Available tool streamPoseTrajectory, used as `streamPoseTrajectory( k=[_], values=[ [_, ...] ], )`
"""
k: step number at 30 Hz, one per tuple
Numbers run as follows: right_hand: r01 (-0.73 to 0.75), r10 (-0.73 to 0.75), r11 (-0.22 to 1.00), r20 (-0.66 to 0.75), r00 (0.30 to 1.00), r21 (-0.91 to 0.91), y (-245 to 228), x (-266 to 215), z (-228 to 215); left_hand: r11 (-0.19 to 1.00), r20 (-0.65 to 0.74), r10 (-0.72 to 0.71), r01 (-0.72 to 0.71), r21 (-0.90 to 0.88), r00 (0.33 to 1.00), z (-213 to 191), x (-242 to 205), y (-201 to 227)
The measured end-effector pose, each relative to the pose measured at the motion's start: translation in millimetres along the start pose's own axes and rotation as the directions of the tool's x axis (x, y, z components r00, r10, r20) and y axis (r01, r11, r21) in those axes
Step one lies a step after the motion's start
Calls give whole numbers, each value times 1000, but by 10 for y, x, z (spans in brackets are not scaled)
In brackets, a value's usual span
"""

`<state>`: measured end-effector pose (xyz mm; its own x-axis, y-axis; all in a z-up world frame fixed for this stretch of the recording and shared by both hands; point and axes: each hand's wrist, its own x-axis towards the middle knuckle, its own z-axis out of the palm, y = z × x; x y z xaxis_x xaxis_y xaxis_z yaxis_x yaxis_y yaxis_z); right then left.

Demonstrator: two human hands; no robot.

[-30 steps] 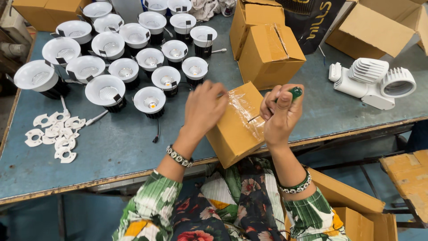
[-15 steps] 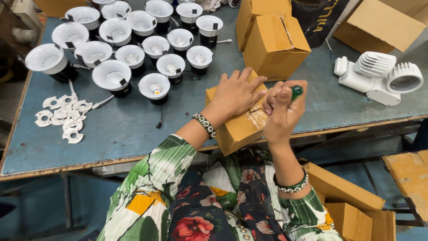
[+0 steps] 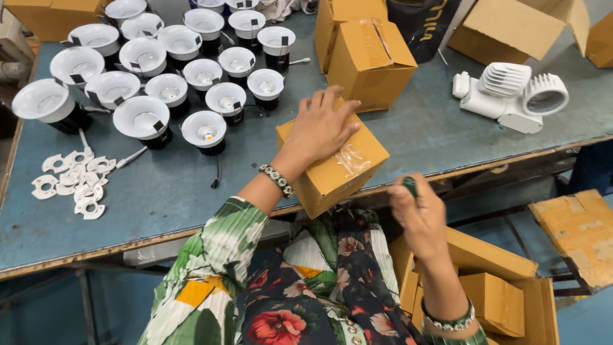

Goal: The person opens a sealed cardboard box using a green screwdriver, removes a plastic-wrapped white light fixture, and places it on the table. They then place the plastic wrap into the box, close the box, and move it aside. The person repeats this process with a second box.

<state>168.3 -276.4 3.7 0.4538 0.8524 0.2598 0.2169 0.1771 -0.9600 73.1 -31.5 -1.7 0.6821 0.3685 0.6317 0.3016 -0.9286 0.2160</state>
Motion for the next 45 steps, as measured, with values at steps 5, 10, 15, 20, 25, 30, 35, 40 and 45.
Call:
streamPoseTrajectory(
  k=[5, 10, 15, 20, 25, 30, 35, 40, 45],
  values=[
    [99, -266, 838, -243, 933, -536, 95, 66, -250, 939, 171, 145, -81, -335, 975, -132, -74, 31],
    [227, -388, 710, -101, 916, -667, 91, 947, -11, 923, 246, 212, -111, -368, 946, -425, -151, 91],
    [285, -291, 466, 159, 943, -838, 252, 1324, 410, 908, 227, 254, -150, -392, 940, -588, -445, 146],
    [237, -197, 543, 152, 969, -806, 282, 1309, 391, 922, 204, 257, -176, -346, 945, -568, -506, 188],
    [213, -172, 590, 136, 976, -779, 291, 1316, 365, 920, 207, 284, -205, -334, 936, -590, -525, 162],
    [214, -180, 632, 128, 975, -745, 308, 1313, 365, 917, 230, 341, -268, -296, 912, -577, -469, 145],
    [202, -170, 641, 119, 978, -741, 336, 1338, 338, 906, 330, 392, -300, -297, 859, -482, -225, 156],
    [209, -183, 651, 116, 976, -730, 357, 1327, 360, 913, 277, 373, -297, -280, 885, -433, -237, 166],
    [212, -201, 662, 102, 974, -719, 318, 1297, 367, 896, 38, 350, -323, -305, 936, -411, -346, 129]
  ],
)
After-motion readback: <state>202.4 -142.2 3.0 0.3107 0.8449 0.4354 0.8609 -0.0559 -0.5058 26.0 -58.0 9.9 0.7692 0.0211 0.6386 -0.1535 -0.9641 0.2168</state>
